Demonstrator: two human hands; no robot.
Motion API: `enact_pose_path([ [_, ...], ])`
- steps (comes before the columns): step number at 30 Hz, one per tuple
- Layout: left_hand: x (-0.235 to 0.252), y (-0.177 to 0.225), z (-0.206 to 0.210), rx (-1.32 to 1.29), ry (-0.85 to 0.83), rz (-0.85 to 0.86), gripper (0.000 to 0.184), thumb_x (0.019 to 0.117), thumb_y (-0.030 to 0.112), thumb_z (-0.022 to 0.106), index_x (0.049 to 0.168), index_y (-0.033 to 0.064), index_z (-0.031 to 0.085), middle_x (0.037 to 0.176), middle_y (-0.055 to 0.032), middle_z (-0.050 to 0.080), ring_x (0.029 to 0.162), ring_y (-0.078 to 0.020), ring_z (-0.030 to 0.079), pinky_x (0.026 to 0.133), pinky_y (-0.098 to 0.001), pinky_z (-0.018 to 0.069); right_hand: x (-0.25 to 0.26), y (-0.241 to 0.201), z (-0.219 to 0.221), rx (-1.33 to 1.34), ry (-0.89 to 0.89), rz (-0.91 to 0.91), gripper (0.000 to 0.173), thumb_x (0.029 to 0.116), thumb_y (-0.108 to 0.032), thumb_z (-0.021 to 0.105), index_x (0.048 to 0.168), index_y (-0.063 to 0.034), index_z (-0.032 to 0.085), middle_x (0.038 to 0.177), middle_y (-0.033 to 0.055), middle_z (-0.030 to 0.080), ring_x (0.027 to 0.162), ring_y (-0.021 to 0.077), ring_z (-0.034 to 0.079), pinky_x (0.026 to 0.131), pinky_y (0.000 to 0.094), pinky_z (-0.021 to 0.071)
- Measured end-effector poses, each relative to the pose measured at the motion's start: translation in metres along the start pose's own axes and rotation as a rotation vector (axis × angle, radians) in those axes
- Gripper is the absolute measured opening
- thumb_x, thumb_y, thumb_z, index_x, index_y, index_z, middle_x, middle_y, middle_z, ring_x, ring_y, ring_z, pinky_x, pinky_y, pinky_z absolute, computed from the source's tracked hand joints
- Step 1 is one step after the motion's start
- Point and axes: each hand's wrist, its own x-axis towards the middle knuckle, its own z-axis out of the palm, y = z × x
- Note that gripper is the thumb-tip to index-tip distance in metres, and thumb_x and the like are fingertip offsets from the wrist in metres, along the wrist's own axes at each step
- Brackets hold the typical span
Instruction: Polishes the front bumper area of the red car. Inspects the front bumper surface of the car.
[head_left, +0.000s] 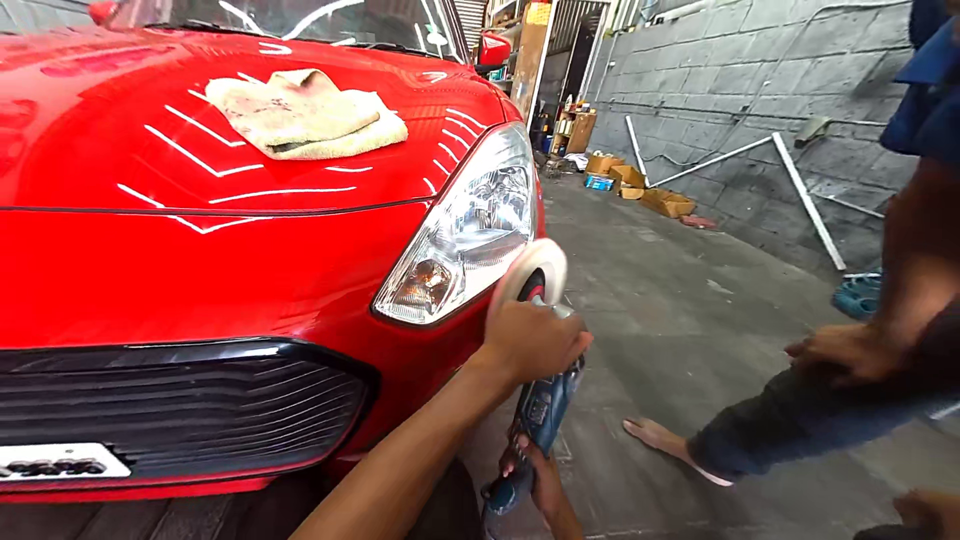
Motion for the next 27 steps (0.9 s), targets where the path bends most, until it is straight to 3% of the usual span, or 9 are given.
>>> enact_pose_path([
  [3,-0.020,0.001,0.001,0.007,-0.043,0.016,0.039,0.1065,0.042,0.043,0.099,0.0165,0.072,0.072,-0.0055,0.066,0.069,-0.0254,0.068,0.058,-0.0467,0.0528,-0.016,0.012,0.003,-0.012,-0.004,-0.022,0.063,0.0806,-0.052,0.081,0.109,0.0003,0.060,0.064,0.0102,0.065,0.054,0.0223,0.066,0.059,0.0413,0.0606],
  [6,-0.080,-0.003,0.010,0.092,0.243,0.042,0.038,0.1045,0.043,0.048,0.088,0.0191,0.072,0.063,-0.0003,0.061,0.054,-0.0188,0.063,0.046,-0.0385,0.0491,-0.030,0.025,0.006,-0.144,-0.006,-0.077,0.056,0.0797,-0.045,0.083,0.105,0.0004,0.061,0.068,0.0096,0.066,0.056,0.0212,0.066,0.060,0.0397,0.0603],
  [8,-0.131,-0.002,0.009,0.125,0.347,0.019,0.037,0.1051,0.044,0.049,0.090,0.0196,0.072,0.062,0.0009,0.059,0.051,-0.0168,0.058,0.043,-0.0351,0.0457,-0.042,0.031,0.009,-0.273,-0.002,-0.095,0.059,0.0751,-0.043,0.087,0.106,0.0010,0.062,0.076,0.0091,0.070,0.064,0.0200,0.068,0.065,0.0397,0.0611],
  [12,-0.234,-0.011,0.009,0.047,0.513,-0.030,0.023,0.1002,0.037,0.059,0.101,0.0196,0.075,0.066,0.0012,0.062,0.055,-0.0125,0.058,0.050,-0.0304,0.0483,-0.052,0.038,0.028,-0.602,-0.027,-0.163,0.072,0.0682,-0.037,0.093,0.119,0.0036,0.063,0.103,0.0063,0.074,0.095,0.0097,0.071,0.090,0.0317,0.0604],
  [16,-0.298,-0.016,0.022,-0.051,0.529,-0.120,0.020,0.0984,0.034,0.062,0.098,0.0176,0.073,0.070,-0.0012,0.065,0.061,-0.0115,0.062,0.055,-0.0277,0.0505,-0.039,0.045,0.030,-0.756,-0.124,-0.164,0.077,0.0647,-0.040,0.095,0.124,-0.0017,0.064,0.110,0.0039,0.073,0.103,0.0068,0.069,0.097,0.0293,0.0572],
  [20,-0.282,-0.020,0.034,-0.017,0.541,-0.095,0.021,0.0980,0.035,0.062,0.094,0.0183,0.074,0.067,0.0004,0.063,0.057,-0.0105,0.060,0.052,-0.0272,0.0485,-0.032,0.046,0.028,-0.707,-0.127,-0.147,0.076,0.0659,-0.036,0.094,0.125,-0.0004,0.062,0.110,0.0034,0.073,0.104,0.0046,0.069,0.097,0.0265,0.0565],
  [23,-0.230,-0.023,0.033,0.030,0.522,0.000,0.024,0.0992,0.036,0.061,0.095,0.0177,0.075,0.062,0.0018,0.057,0.051,-0.0118,0.055,0.047,-0.0287,0.0456,-0.027,0.053,0.022,-0.593,-0.047,-0.097,0.077,0.0672,-0.033,0.093,0.125,0.0039,0.059,0.110,0.0069,0.073,0.103,0.0078,0.069,0.096,0.0285,0.0573],
  [27,-0.158,-0.018,0.039,0.081,0.387,0.058,0.032,0.1035,0.039,0.053,0.089,0.0179,0.071,0.063,0.0022,0.059,0.052,-0.0135,0.058,0.045,-0.0312,0.0463,-0.026,0.065,0.009,-0.355,0.005,-0.017,0.077,0.0699,-0.031,0.091,0.127,0.0044,0.053,0.102,0.0087,0.073,0.092,0.0151,0.072,0.088,0.0357,0.0611],
])
